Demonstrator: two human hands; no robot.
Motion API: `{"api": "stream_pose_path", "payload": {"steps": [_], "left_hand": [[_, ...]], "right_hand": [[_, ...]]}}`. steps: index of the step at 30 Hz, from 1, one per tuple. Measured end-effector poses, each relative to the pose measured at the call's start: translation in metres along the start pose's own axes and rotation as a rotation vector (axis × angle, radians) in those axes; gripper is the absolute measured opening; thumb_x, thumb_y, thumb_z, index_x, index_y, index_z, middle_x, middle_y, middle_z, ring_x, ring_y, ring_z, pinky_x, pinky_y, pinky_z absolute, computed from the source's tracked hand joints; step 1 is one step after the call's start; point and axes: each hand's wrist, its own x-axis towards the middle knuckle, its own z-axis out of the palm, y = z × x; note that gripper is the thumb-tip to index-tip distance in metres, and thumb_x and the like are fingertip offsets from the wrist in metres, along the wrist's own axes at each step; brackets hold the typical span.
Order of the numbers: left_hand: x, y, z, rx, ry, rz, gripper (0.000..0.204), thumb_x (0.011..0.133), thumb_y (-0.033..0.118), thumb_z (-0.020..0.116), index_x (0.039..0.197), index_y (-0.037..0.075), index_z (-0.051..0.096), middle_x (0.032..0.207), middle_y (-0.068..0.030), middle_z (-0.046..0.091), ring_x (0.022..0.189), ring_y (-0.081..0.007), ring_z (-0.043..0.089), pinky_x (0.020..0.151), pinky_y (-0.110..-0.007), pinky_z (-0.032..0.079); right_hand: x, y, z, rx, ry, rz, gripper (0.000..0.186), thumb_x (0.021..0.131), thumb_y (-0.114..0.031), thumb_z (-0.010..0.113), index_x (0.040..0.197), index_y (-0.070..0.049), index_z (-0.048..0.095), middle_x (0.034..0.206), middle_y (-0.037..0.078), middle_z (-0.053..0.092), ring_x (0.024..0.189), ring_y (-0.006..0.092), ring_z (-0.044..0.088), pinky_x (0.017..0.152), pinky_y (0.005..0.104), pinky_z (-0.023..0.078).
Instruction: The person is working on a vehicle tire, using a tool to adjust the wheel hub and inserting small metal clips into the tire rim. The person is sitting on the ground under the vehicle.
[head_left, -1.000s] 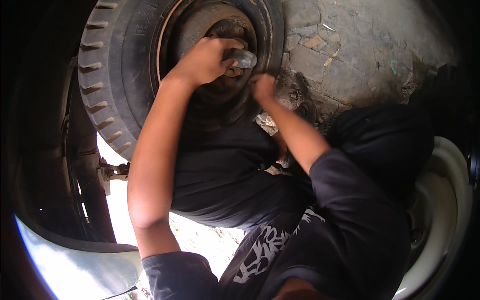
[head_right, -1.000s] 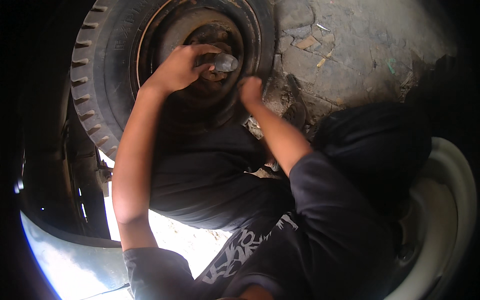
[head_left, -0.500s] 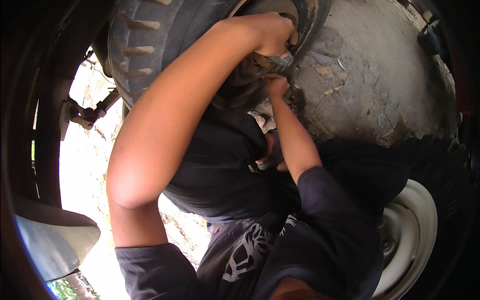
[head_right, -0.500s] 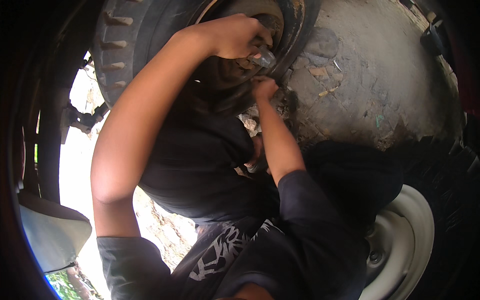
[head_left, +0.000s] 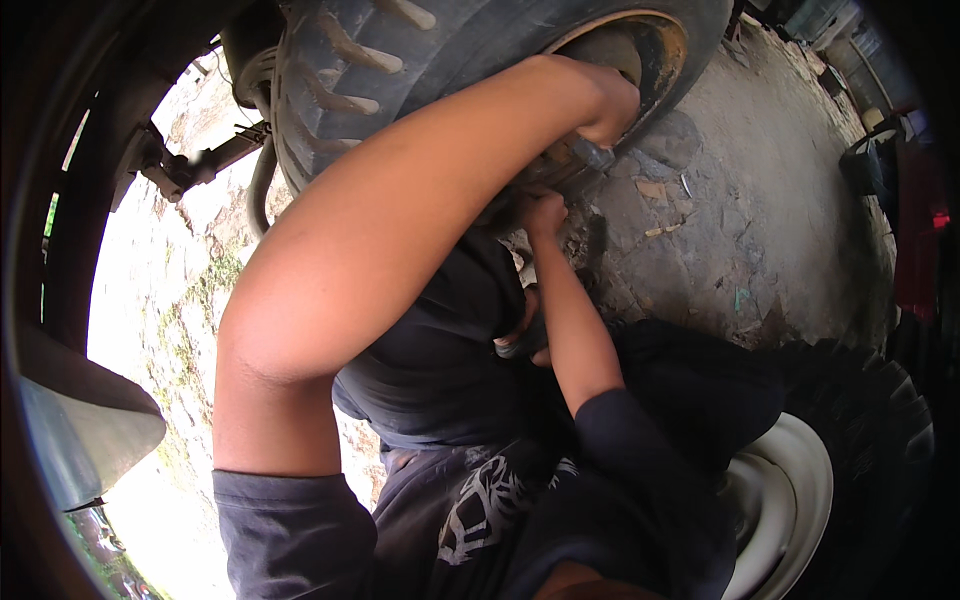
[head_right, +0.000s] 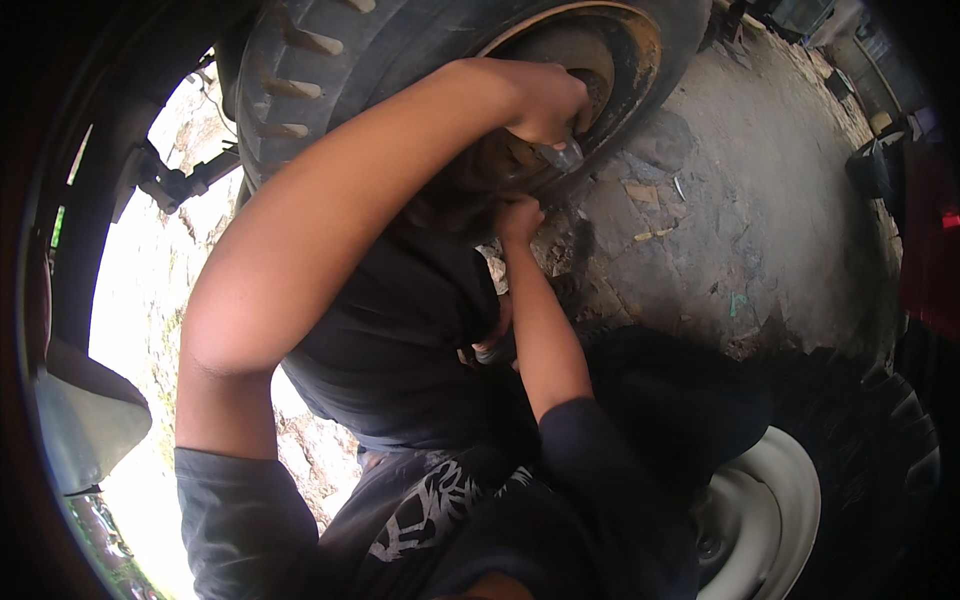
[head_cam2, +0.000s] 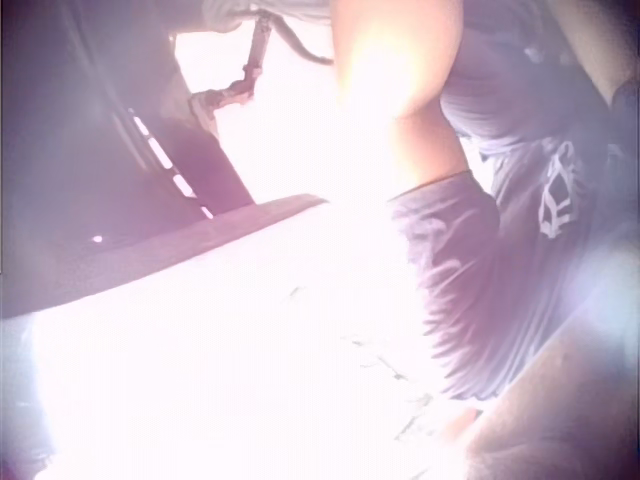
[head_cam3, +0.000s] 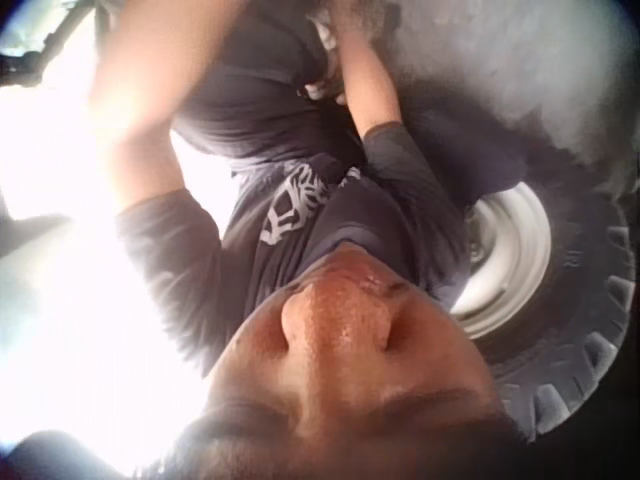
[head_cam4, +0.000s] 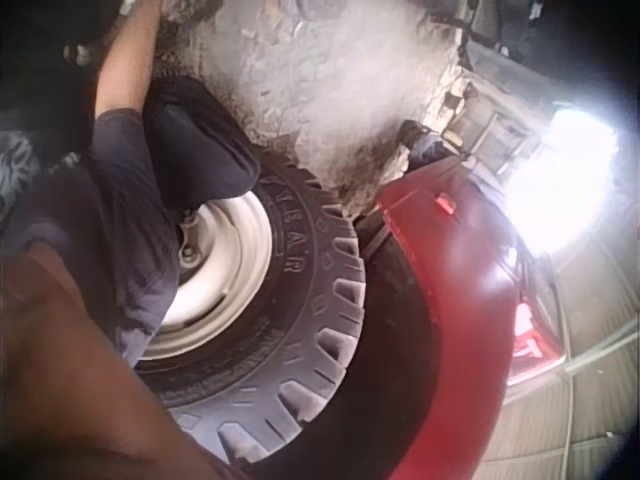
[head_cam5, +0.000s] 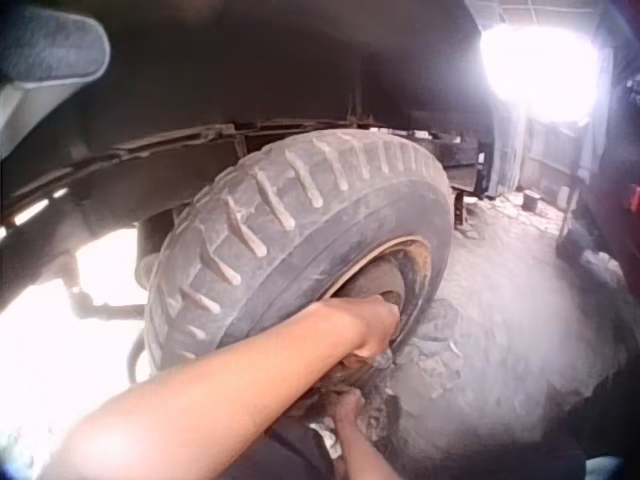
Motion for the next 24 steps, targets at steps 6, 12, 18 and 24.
{"api": "stream_pose_path", "payload": {"steps": [6,12,18,24], "left_hand": [[0.003,0.001,0.014,-0.032,-0.074,-0.042,0.048,0.096,0.015,0.070,0.144,0.012,0.070,0.138,-0.0164,0.073,0.132,-0.0360,0.067,0.110,-0.044,0.054],[0.011,0.004,0.004,-0.015,-0.084,-0.026,0.052,0.093,0.007,0.065,0.144,0.013,0.071,0.139,-0.0187,0.072,0.132,-0.0365,0.067,0.111,-0.044,0.053],[0.008,0.008,0.015,0.063,-0.103,0.002,0.053,0.092,0.006,0.063,0.143,0.012,0.071,0.136,-0.0192,0.073,0.131,-0.0364,0.067,0.109,-0.044,0.054],[0.011,0.002,0.008,0.071,-0.083,0.007,0.053,0.091,0.005,0.064,0.143,0.012,0.071,0.134,-0.0192,0.074,0.129,-0.0366,0.068,0.107,-0.044,0.055]], "right_hand": [[0.093,0.025,-0.028,-0.096,-0.080,0.018,0.021,0.083,-0.021,0.088,0.101,-0.011,0.087,0.106,0.016,0.082,0.102,0.0353,0.080,0.091,0.0456,0.063],[0.063,0.057,0.005,-0.191,-0.028,-0.441,0.015,0.079,-0.017,0.080,0.091,-0.009,0.085,0.090,0.017,0.081,0.094,0.0354,0.080,0.080,0.0467,0.063],[0.110,0.056,-0.013,-0.227,0.018,-0.165,0.020,0.083,-0.018,0.081,0.090,0.001,0.081,0.092,0.022,0.080,0.092,0.0379,0.080,0.081,0.0473,0.062],[0.071,0.044,-0.005,-0.283,-0.065,-0.307,0.020,0.083,-0.017,0.081,0.097,-0.003,0.083,0.101,0.021,0.081,0.096,0.0376,0.080,0.082,0.0463,0.063]]}}
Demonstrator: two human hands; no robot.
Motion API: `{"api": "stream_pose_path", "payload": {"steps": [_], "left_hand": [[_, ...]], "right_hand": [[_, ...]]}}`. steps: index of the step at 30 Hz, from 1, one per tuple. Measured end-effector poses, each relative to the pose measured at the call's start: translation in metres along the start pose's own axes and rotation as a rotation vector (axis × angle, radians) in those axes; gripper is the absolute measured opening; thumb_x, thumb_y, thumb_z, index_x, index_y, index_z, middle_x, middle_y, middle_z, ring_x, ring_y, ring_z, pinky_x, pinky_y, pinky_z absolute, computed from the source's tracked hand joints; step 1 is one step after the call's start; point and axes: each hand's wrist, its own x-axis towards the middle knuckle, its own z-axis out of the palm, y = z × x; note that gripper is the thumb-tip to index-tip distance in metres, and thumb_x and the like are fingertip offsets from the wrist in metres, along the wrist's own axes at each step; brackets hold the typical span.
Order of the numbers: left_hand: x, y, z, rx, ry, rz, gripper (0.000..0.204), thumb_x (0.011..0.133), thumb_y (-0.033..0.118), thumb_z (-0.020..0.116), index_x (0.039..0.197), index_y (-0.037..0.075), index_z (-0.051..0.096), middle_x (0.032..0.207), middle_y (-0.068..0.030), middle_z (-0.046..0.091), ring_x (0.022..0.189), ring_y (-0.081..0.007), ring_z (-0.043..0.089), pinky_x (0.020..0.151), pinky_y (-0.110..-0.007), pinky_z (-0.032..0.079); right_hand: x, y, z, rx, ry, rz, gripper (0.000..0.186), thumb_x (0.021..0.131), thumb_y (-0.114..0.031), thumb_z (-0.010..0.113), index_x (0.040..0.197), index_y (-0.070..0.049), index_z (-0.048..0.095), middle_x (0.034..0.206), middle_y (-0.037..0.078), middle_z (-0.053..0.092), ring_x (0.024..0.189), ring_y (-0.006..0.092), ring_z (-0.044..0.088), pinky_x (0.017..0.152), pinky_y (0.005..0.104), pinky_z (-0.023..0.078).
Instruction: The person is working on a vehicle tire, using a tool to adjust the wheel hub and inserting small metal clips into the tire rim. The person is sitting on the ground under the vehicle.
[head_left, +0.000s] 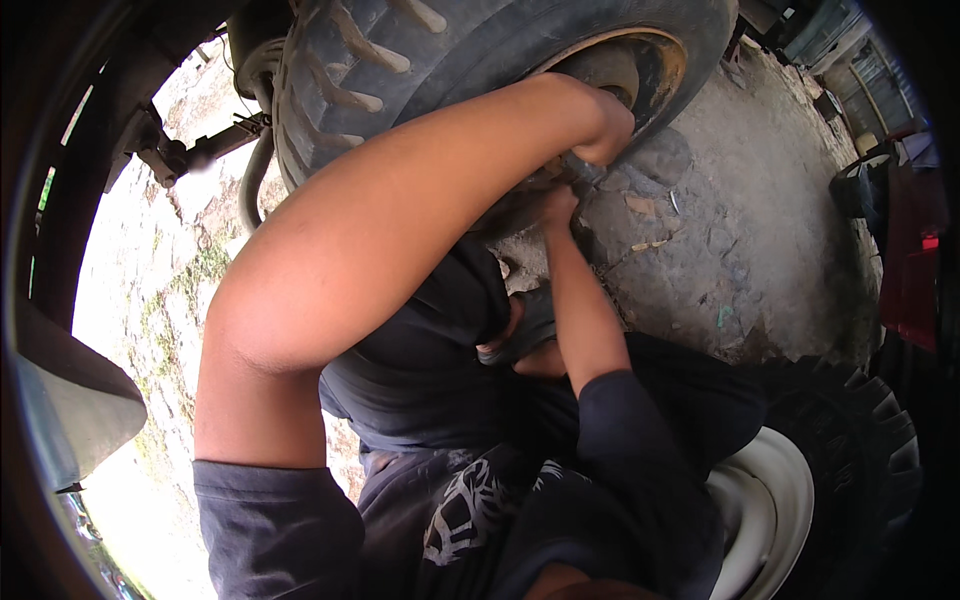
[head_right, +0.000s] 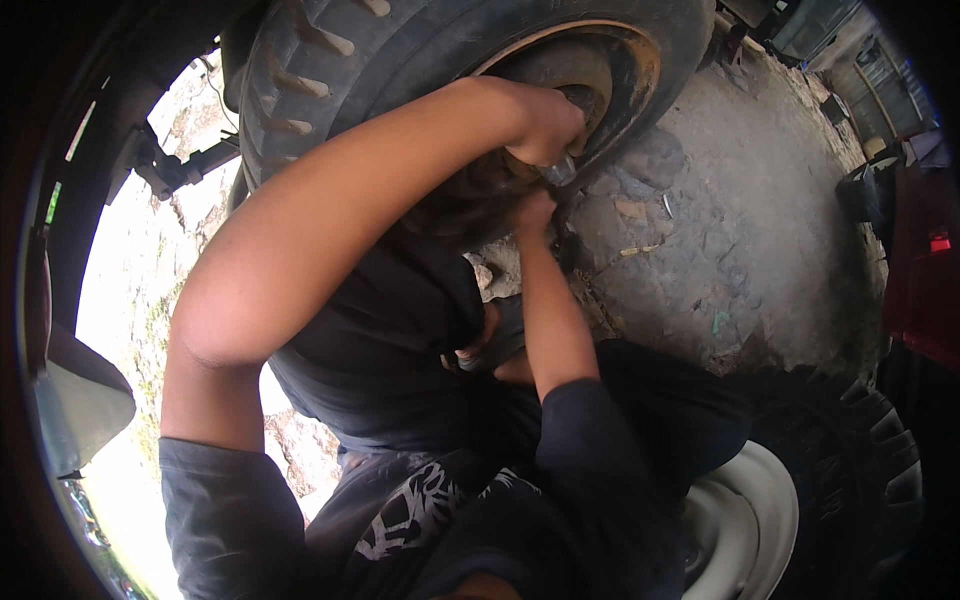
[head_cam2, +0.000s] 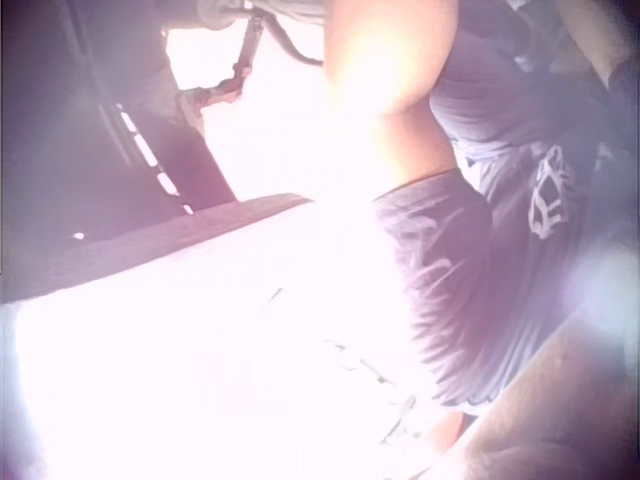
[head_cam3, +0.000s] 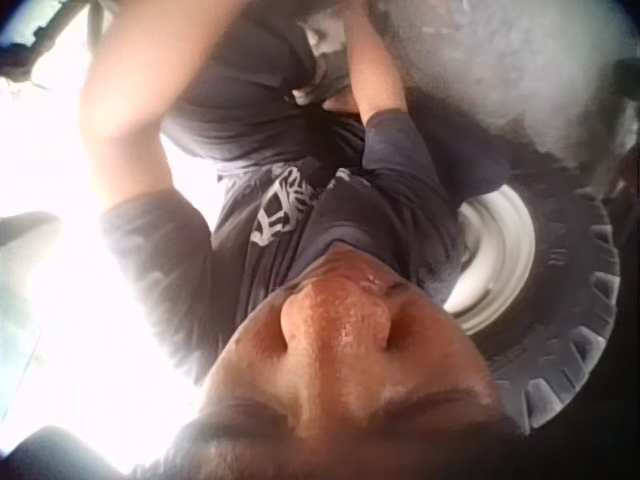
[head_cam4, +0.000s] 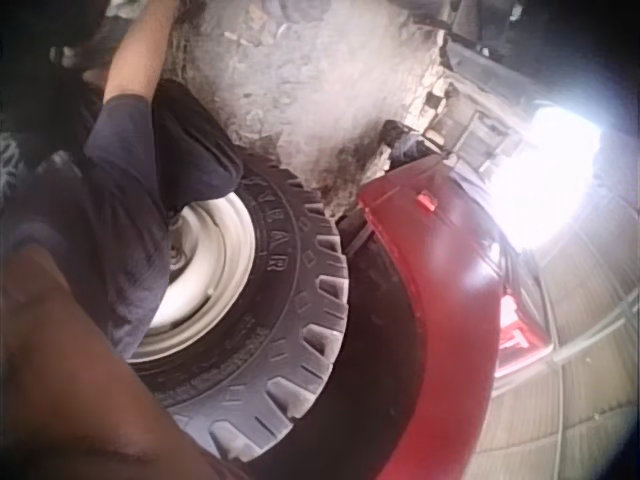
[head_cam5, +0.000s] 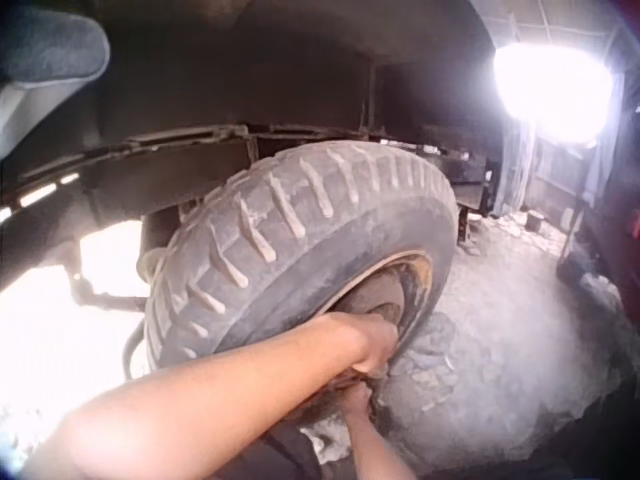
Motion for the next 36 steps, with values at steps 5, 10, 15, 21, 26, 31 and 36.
{"api": "stream_pose_path", "payload": {"steps": [5,10,15,21,26,31,36], "left_hand": [[0.000,-0.007,0.008,-0.010,-0.040,-0.019,0.053,0.093,0.007,0.063,0.146,0.013,0.070,0.135,-0.0179,0.074,0.129,-0.0370,0.069,0.107,-0.044,0.055],[-0.009,0.004,0.005,-0.056,0.009,-0.005,0.051,0.092,0.006,0.063,0.142,0.012,0.072,0.135,-0.0180,0.074,0.128,-0.0381,0.069,0.105,-0.046,0.056],[-0.007,0.007,-0.003,-0.083,0.071,-0.005,0.043,0.093,0.007,0.064,0.135,0.010,0.075,0.136,-0.0185,0.073,0.127,-0.0389,0.069,0.103,-0.046,0.057],[-0.011,0.012,0.009,-0.084,0.043,0.006,0.049,0.094,0.007,0.064,0.142,0.011,0.071,0.139,-0.0207,0.071,0.131,-0.0393,0.067,0.109,-0.046,0.054],[-0.016,0.013,-0.010,-0.165,0.041,0.013,0.053,0.096,0.005,0.061,0.148,0.013,0.068,0.144,-0.0205,0.068,0.135,-0.0380,0.064,0.112,-0.046,0.052],[-0.007,0.019,0.002,-0.127,0.052,-0.010,0.054,0.095,0.006,0.064,0.148,0.015,0.067,0.144,-0.0211,0.068,0.135,-0.0373,0.064,0.113,-0.045,0.052],[-0.002,0.012,-0.006,-0.141,-0.023,-0.007,0.054,0.095,0.012,0.069,0.149,0.016,0.067,0.145,-0.0228,0.066,0.138,-0.0389,0.061,0.116,-0.047,0.050]], "right_hand": [[-0.009,-0.034,-0.018,0.041,-0.081,-0.030,0.014,0.081,-0.019,0.080,0.091,-0.011,0.087,0.093,0.016,0.081,0.091,0.0346,0.081,0.085,0.0448,0.064],[0.023,0.016,-0.007,-0.210,0.006,0.021,0.018,0.079,-0.025,0.085,0.093,-0.012,0.087,0.091,0.016,0.082,0.088,0.0353,0.081,0.085,0.0450,0.064],[-0.010,0.019,0.017,-0.091,0.038,-0.166,0.021,0.081,-0.027,0.086,0.087,-0.007,0.085,0.088,0.017,0.081,0.087,0.0375,0.080,0.084,0.0475,0.064],[0.032,-0.013,-0.036,0.315,0.280,0.121,0.021,0.085,-0.019,0.082,0.094,0.000,0.080,0.092,0.021,0.080,0.086,0.0416,0.078,0.078,0.0499,0.060],[-0.009,-0.005,-0.017,0.166,0.142,-0.201,0.022,0.082,-0.016,0.084,0.095,0.002,0.080,0.096,0.025,0.079,0.090,0.0452,0.077,0.078,0.0529,0.059],[0.045,0.015,-0.026,0.164,0.283,0.163,0.016,0.077,-0.006,0.081,0.092,-0.003,0.083,0.098,0.021,0.080,0.093,0.0422,0.077,0.083,0.0504,0.061],[-0.015,0.010,-0.020,0.175,0.219,-0.075,0.013,0.081,-0.004,0.081,0.093,-0.006,0.085,0.097,0.022,0.079,0.091,0.0422,0.076,0.081,0.0476,0.060]]}}
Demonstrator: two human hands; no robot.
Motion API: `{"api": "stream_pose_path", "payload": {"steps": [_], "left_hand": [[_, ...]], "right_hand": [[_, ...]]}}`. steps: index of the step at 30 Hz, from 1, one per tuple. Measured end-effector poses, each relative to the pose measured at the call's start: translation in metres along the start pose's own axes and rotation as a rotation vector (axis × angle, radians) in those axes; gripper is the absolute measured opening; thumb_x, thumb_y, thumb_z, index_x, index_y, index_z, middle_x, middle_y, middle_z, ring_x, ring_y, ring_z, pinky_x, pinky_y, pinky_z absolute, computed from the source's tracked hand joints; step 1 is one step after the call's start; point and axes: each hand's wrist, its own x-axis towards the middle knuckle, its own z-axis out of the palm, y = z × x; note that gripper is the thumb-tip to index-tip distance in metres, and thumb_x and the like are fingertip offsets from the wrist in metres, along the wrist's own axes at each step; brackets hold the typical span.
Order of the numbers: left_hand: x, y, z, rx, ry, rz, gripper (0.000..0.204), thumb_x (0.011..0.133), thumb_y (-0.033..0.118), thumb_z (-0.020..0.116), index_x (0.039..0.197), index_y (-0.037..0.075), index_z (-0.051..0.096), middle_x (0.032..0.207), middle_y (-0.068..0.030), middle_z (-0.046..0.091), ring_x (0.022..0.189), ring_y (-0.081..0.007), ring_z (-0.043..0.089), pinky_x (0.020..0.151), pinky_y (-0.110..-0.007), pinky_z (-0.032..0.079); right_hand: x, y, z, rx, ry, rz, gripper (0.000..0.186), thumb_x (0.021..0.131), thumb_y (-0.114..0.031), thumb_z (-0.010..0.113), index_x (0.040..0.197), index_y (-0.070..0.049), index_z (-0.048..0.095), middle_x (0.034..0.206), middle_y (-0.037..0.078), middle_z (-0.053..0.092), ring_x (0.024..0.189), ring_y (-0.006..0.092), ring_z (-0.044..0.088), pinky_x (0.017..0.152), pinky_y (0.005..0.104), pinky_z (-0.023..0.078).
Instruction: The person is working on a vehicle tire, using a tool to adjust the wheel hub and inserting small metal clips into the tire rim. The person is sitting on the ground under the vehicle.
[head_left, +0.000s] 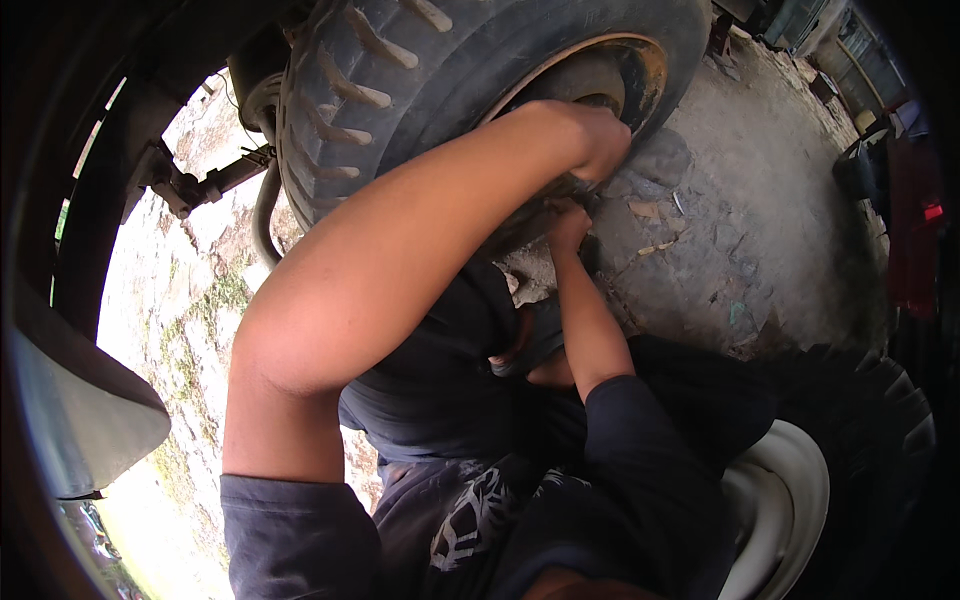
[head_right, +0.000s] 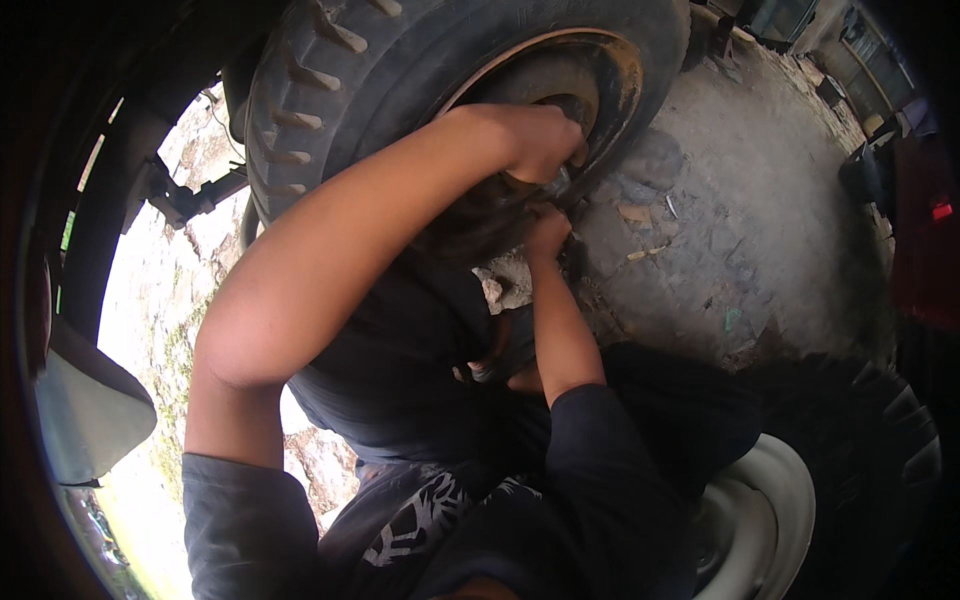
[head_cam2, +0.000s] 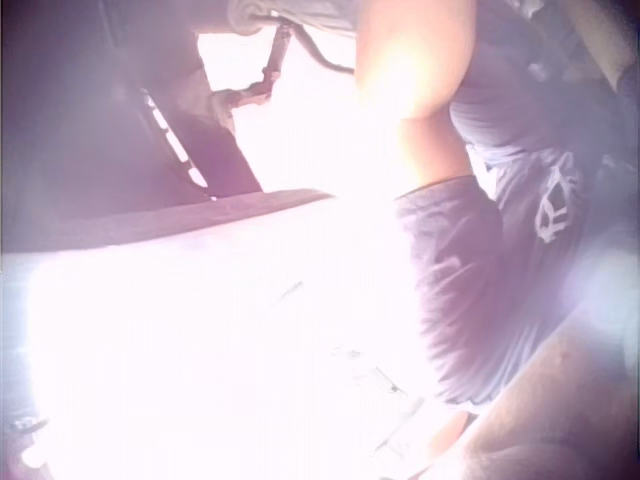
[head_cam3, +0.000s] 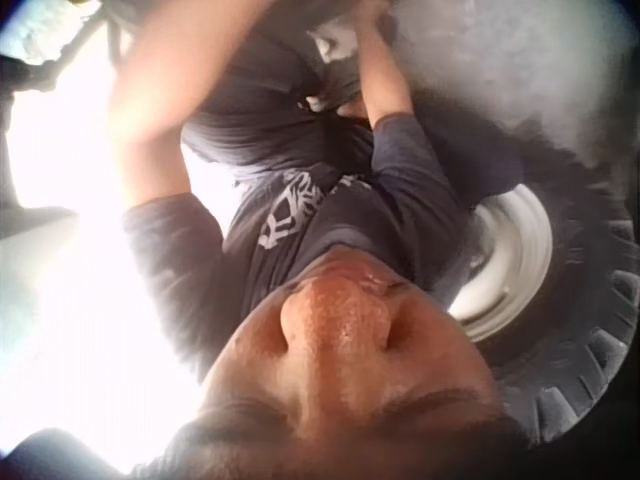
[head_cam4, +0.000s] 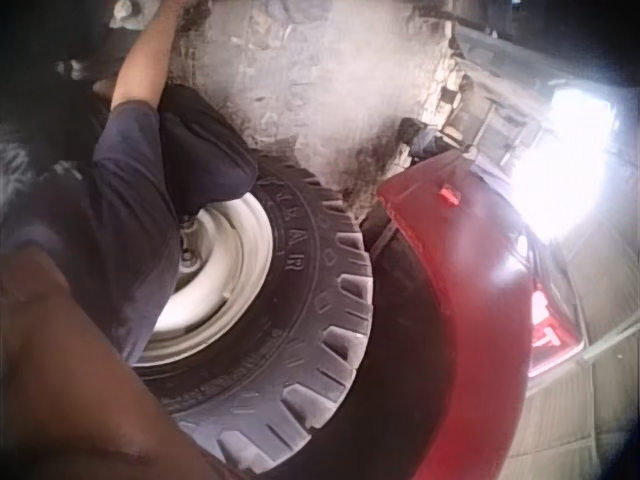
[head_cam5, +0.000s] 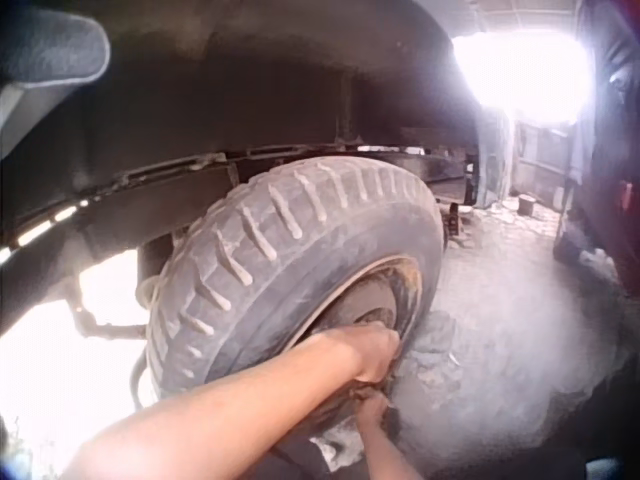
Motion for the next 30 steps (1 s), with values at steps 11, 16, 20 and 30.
{"api": "stream_pose_path", "payload": {"steps": [11,16,20,30], "left_hand": [[0.003,-0.009,0.022,0.003,0.135,0.062,0.053,0.088,0.005,0.069,0.141,0.010,0.071,0.130,-0.0213,0.074,0.131,-0.0397,0.065,0.110,-0.047,0.053],[0.019,-0.002,0.023,0.002,0.089,0.095,0.050,0.090,0.009,0.069,0.140,0.010,0.071,0.128,-0.0224,0.075,0.123,-0.0390,0.070,0.108,-0.046,0.054],[0.004,0.002,0.025,0.011,0.082,0.054,0.046,0.093,0.009,0.066,0.139,0.013,0.074,0.137,-0.0224,0.072,0.129,-0.0384,0.068,0.109,-0.045,0.055],[0.001,0.010,0.018,-0.015,0.047,0.046,0.054,0.089,0.001,0.061,0.142,0.010,0.071,0.132,-0.0249,0.073,0.131,-0.0395,0.066,0.114,-0.046,0.051]], "right_hand": [[0.022,-0.006,0.002,0.057,-0.072,0.054,0.022,0.084,-0.003,0.074,0.103,0.007,0.078,0.114,0.033,0.072,0.112,0.0500,0.071,0.092,0.0553,0.057],[0.065,0.015,-0.013,0.102,0.048,0.305,0.019,0.086,-0.009,0.075,0.102,-0.005,0.083,0.104,0.029,0.074,0.107,0.0468,0.073,0.091,0.0538,0.059],[0.026,-0.001,-0.008,-0.057,-0.022,0.027,0.019,0.084,-0.010,0.076,0.100,-0.002,0.082,0.101,0.027,0.075,0.101,0.0469,0.073,0.091,0.0541,0.059],[0.010,-0.015,0.004,0.101,0.110,0.068,0.021,0.073,-0.005,0.081,0.095,-0.003,0.081,0.090,0.023,0.076,0.097,0.0439,0.075,0.087,0.0520,0.059]]}}
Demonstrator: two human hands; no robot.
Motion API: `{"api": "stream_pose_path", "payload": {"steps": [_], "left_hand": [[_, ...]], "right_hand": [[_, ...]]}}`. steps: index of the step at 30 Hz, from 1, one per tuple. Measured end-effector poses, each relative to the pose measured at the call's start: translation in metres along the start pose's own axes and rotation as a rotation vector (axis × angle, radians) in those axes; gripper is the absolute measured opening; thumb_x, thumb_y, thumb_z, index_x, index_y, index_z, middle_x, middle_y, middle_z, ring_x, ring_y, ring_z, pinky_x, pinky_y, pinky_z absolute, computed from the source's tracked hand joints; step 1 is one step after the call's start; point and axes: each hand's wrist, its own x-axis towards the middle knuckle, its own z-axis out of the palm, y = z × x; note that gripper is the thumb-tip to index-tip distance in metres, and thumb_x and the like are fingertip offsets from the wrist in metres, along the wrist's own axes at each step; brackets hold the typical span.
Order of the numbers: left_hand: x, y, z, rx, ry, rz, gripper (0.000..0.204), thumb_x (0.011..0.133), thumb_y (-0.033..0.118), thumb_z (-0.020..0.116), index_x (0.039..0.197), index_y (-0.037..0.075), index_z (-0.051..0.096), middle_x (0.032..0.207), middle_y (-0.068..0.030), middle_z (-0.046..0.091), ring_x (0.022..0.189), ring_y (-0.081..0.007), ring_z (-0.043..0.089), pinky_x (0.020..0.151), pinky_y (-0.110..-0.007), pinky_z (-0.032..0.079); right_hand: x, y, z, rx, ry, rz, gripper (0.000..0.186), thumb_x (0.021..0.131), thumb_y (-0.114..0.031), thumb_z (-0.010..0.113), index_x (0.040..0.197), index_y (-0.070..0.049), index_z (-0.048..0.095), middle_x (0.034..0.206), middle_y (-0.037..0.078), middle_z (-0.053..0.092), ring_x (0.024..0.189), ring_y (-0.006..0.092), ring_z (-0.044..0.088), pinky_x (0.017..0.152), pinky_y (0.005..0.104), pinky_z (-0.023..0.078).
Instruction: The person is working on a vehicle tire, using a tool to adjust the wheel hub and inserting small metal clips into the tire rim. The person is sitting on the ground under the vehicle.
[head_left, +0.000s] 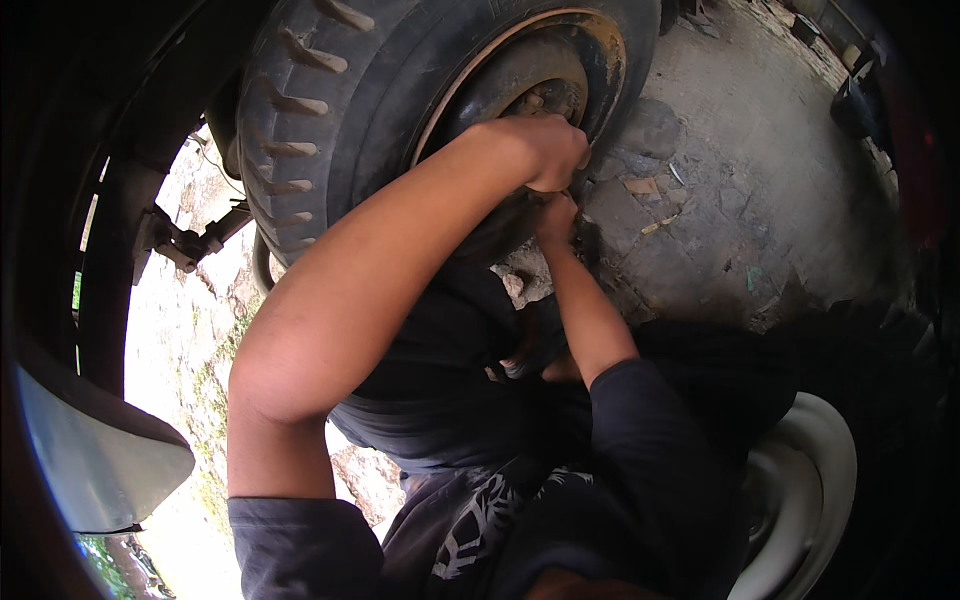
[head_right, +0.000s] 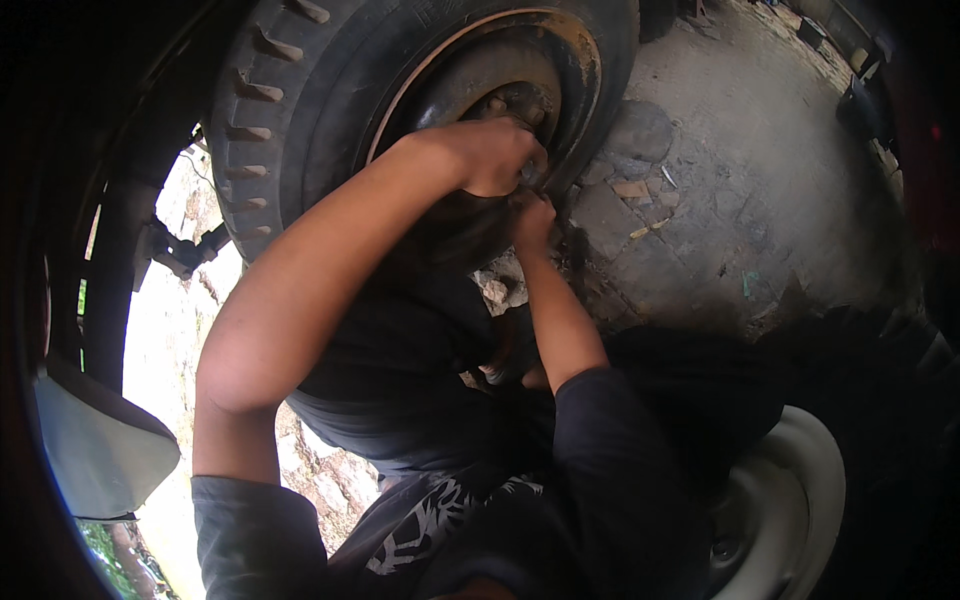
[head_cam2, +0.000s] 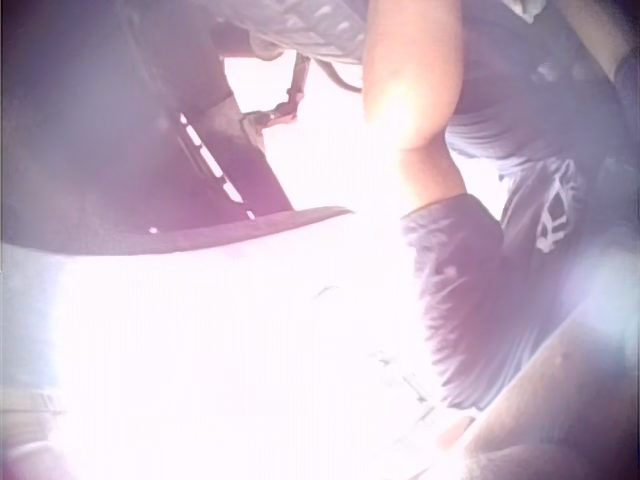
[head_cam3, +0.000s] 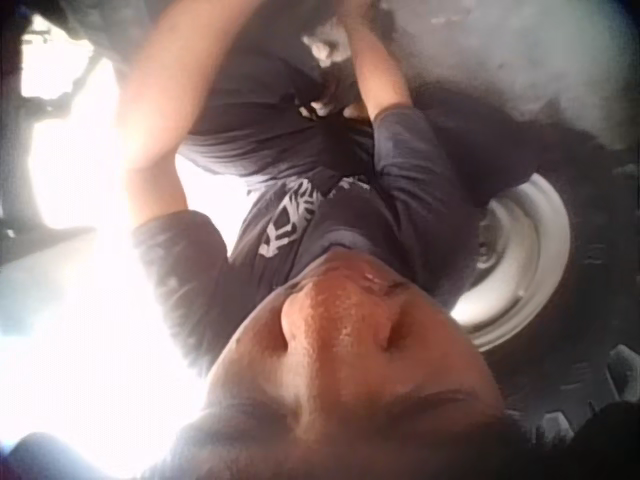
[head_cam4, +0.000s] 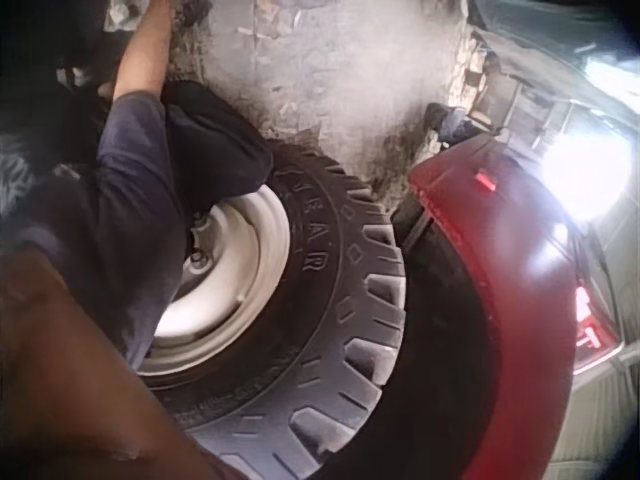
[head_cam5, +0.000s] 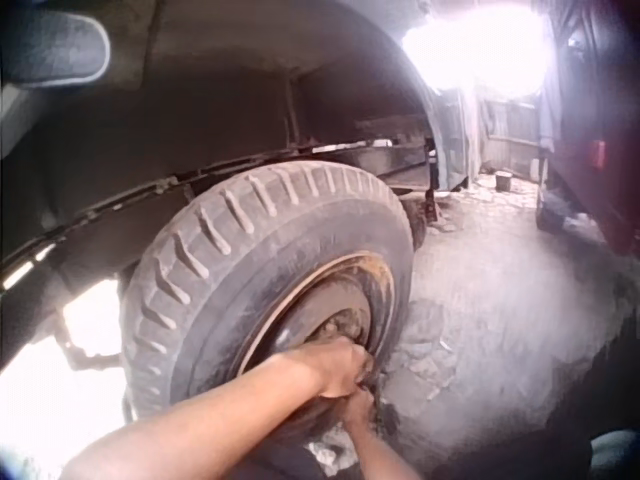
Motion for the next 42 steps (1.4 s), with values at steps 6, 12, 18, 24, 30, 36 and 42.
{"api": "stream_pose_path", "payload": {"steps": [6,12,18,24,30,36,42], "left_hand": [[0.009,-0.003,0.007,-0.005,0.093,0.062,0.051,0.089,0.004,0.064,0.138,0.010,0.073,0.130,-0.0236,0.074,0.129,-0.0390,0.068,0.113,-0.046,0.052],[0.009,-0.019,0.002,0.020,0.067,0.006,0.046,0.094,0.013,0.070,0.139,0.011,0.072,0.127,-0.0214,0.076,0.125,-0.0394,0.069,0.111,-0.047,0.053],[0.011,-0.021,0.011,0.031,0.029,0.033,0.042,0.097,0.018,0.073,0.138,0.011,0.072,0.127,-0.0203,0.076,0.124,-0.0393,0.070,0.109,-0.046,0.053],[0.004,-0.020,0.007,-0.018,0.056,0.029,0.042,0.097,0.015,0.074,0.139,0.010,0.071,0.131,-0.0210,0.075,0.128,-0.0392,0.067,0.113,-0.046,0.051],[0.009,-0.015,-0.007,0.019,0.112,0.058,0.041,0.096,0.013,0.074,0.137,0.008,0.071,0.131,-0.0210,0.074,0.130,-0.0392,0.066,0.114,-0.046,0.050],[0.010,-0.028,0.009,0.025,0.188,0.184,0.040,0.096,0.012,0.075,0.136,0.009,0.072,0.129,-0.0216,0.075,0.129,-0.0397,0.066,0.113,-0.047,0.050],[0.003,-0.021,-0.012,-0.086,0.140,0.056,0.039,0.098,0.014,0.073,0.136,0.010,0.073,0.133,-0.0213,0.074,0.129,-0.0406,0.066,0.114,-0.047,0.050]], "right_hand": [[0.047,0.022,-0.006,-0.141,-0.021,0.281,0.023,0.071,-0.004,0.083,0.094,-0.004,0.081,0.100,0.020,0.079,0.098,0.0432,0.075,0.087,0.0523,0.059],[0.030,-0.004,-0.006,-0.011,-0.063,0.013,0.016,0.077,-0.001,0.077,0.093,-0.003,0.080,0.088,0.022,0.076,0.098,0.0462,0.074,0.087,0.0524,0.060],[0.000,0.000,0.000,-0.003,-0.053,0.047,0.020,0.079,0.000,0.075,0.097,-0.005,0.083,0.106,0.028,0.075,0.108,0.0459,0.073,0.090,0.0521,0.059],[0.085,-0.002,-0.020,-0.011,-0.011,0.150,0.018,0.087,-0.005,0.069,0.099,-0.007,0.083,0.111,0.027,0.073,0.107,0.0462,0.072,0.095,0.0526,0.058],[0.037,0.008,-0.015,0.005,-0.029,0.027,0.021,0.088,-0.011,0.067,0.102,-0.007,0.083,0.106,0.028,0.070,0.106,0.0482,0.071,0.095,0.0526,0.058],[0.088,0.012,-0.024,-0.023,0.031,0.081,0.023,0.088,-0.005,0.064,0.103,-0.004,0.081,0.108,0.028,0.070,0.107,0.0476,0.071,0.092,0.0530,0.058],[0.058,0.007,-0.025,0.020,-0.044,0.079,0.021,0.088,-0.005,0.066,0.104,-0.006,0.080,0.117,0.026,0.071,0.113,0.0461,0.071,0.097,0.0556,0.056]]}}
